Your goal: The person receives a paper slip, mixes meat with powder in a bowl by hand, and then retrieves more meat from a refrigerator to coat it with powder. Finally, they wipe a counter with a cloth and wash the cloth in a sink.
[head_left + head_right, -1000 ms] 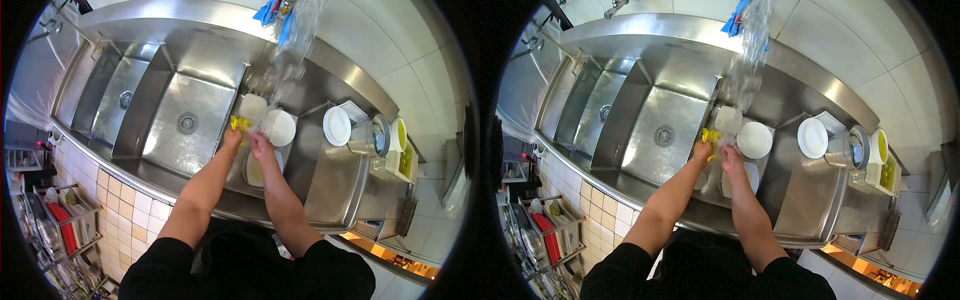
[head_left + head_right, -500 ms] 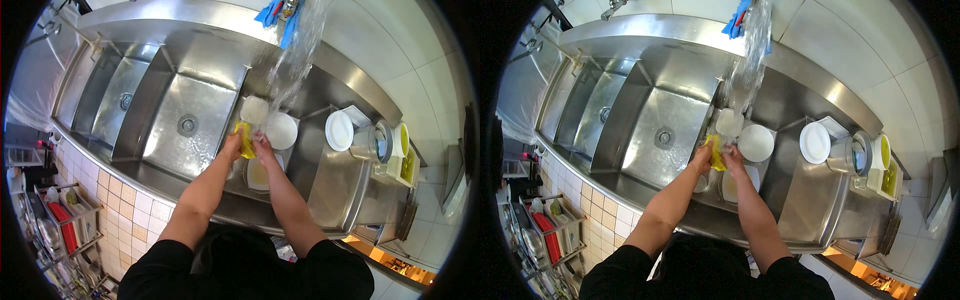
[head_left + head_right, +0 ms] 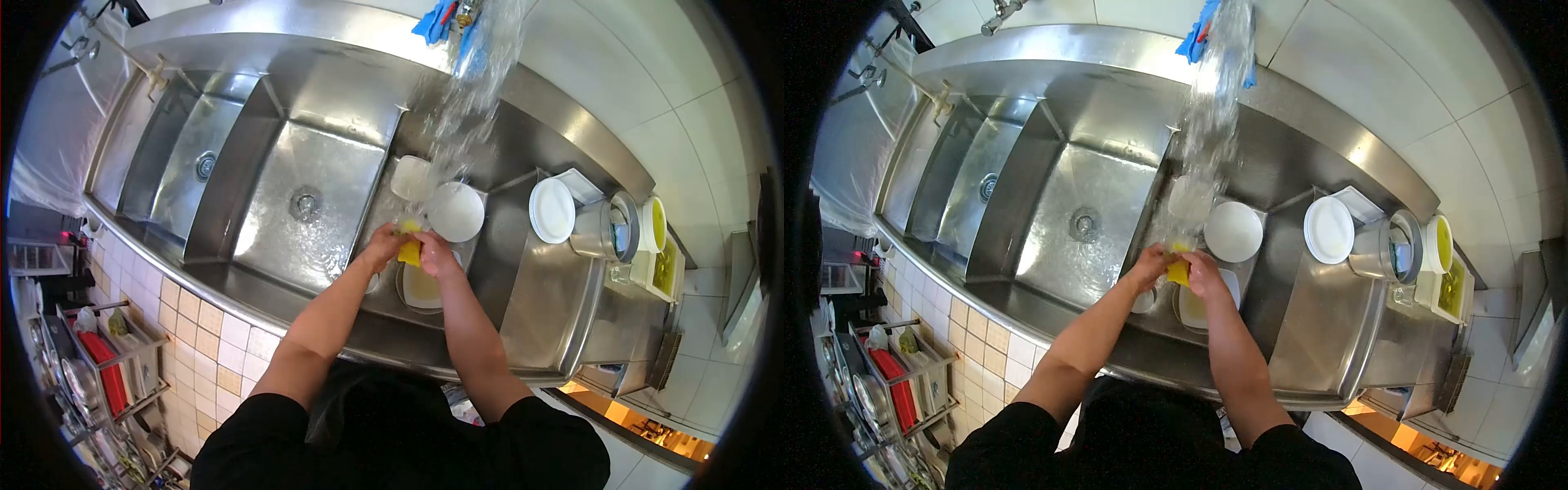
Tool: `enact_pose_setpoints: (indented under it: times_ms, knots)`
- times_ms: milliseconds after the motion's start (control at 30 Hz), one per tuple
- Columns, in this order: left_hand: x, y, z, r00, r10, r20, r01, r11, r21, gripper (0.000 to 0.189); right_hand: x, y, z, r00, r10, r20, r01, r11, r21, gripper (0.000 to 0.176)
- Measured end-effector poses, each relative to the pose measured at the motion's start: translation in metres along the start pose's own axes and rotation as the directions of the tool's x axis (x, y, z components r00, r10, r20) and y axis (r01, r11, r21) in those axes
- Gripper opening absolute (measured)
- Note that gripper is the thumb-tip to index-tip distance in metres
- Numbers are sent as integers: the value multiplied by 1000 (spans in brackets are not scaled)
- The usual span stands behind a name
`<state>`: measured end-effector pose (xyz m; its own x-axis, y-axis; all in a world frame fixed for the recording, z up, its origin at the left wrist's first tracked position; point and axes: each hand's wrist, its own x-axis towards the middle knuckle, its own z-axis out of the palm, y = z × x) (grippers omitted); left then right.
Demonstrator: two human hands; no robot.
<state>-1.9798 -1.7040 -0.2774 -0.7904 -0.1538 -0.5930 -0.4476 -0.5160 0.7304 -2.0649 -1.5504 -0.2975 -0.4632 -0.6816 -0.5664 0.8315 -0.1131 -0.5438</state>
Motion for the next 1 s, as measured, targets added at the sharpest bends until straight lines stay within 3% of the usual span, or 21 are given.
enact_pose_setpoints:
  times_ms: [33, 167, 233, 300, 333, 367, 400, 433, 467, 533, 567, 633, 667, 700, 733, 767, 833, 867, 900, 933, 1000]
  knots:
    - [15, -16, -10, 995, 103, -6, -103, 995, 1, 32, -5, -8, 8, 1000, -3, 3, 3, 1000, 1, 26]
    - [12, -9, -26, 988, 71, -141, -67, 997, 28, 15, -29, -47, 19, 984, -52, -171, 14, 976, -216, 30]
    - [25, -23, -33, 908, 353, -224, -203, 841, 502, 16, -33, -62, 15, 970, -74, -232, 1, 953, -302, 34]
    - [-8, 18, -18, 861, 451, -234, -240, 767, 595, 15, -45, -77, 17, 839, -274, -471, 59, 905, -420, 39]
    - [-19, 37, -13, 804, 547, -233, -264, 679, 685, 15, -54, -84, 20, 817, -346, -462, -9, 793, -609, 43]
    - [-16, 42, -15, 804, 547, -232, -264, 679, 685, 15, -67, -92, 33, 817, -346, -462, -8, 793, -609, 43]
    - [-13, 49, -20, 684, 709, -172, -360, 533, 766, 15, -81, -101, 50, 891, -396, -223, -27, 443, -896, 46]
    - [-11, 57, -24, 537, 838, -92, -423, 363, 830, 16, -88, -106, 59, 945, -327, 19, 22, 4, -1000, 49]
    - [-12, 68, -24, 535, 840, -91, -420, 358, 834, 16, -87, -105, 54, 945, -327, 24, 28, 7, -1000, 49]
    - [-16, 88, -25, 706, 672, -221, -430, 656, 620, 14, -83, -104, 33, 989, -141, -43, -108, -493, -863, 52]
    - [-19, 94, -26, 704, 676, -217, -432, 650, 625, 14, -82, -109, 25, 989, -145, -39, -106, -489, -866, 52]
    - [-21, 105, -26, 814, 551, -184, -539, 835, 111, 14, -75, -123, 6, 935, -356, -6, -83, -201, -976, 49]
    - [-21, 107, -26, 812, 554, -183, -542, 832, 114, 14, -61, -110, -1, 697, -676, 240, 225, -112, -968, 41]
    - [-20, 107, -24, 862, 457, -219, -492, 858, -145, 16, -54, -103, -13, 694, -679, 240, 226, -110, -968, 41]
    - [-19, 106, -20, 909, 352, -224, -415, 819, -397, 19, -66, -102, 33, 799, -599, 58, 442, 518, -732, 37]
    - [-17, 102, -8, 909, 353, -220, -414, 820, -395, 19, -71, -95, 74, 909, -417, -1, 412, 900, -141, 33]
    - [-12, 90, 25, 943, 209, -258, -280, 917, -282, 13, -57, -68, 117, 840, -540, -46, 521, 828, -205, 26]
    - [4, 73, 25, 943, 212, -258, -283, 918, -279, 13, -55, -57, 143, 773, -633, -50, 540, 697, -472, 26]
    - [36, 45, 17, 966, 247, -81, -258, 872, -417, 12, -52, -50, 162, 697, -717, -22, 502, 509, -699, 28]
    - [63, 22, 8, 950, 296, 94, -201, 817, -540, 11, -42, -49, 168, 693, -721, -22, 507, 509, -695, 28]
    - [90, -10, -4, 980, 183, 77, -108, 818, -564, 15, -15, -48, 163, 575, -809, -125, 156, 259, -953, 33]
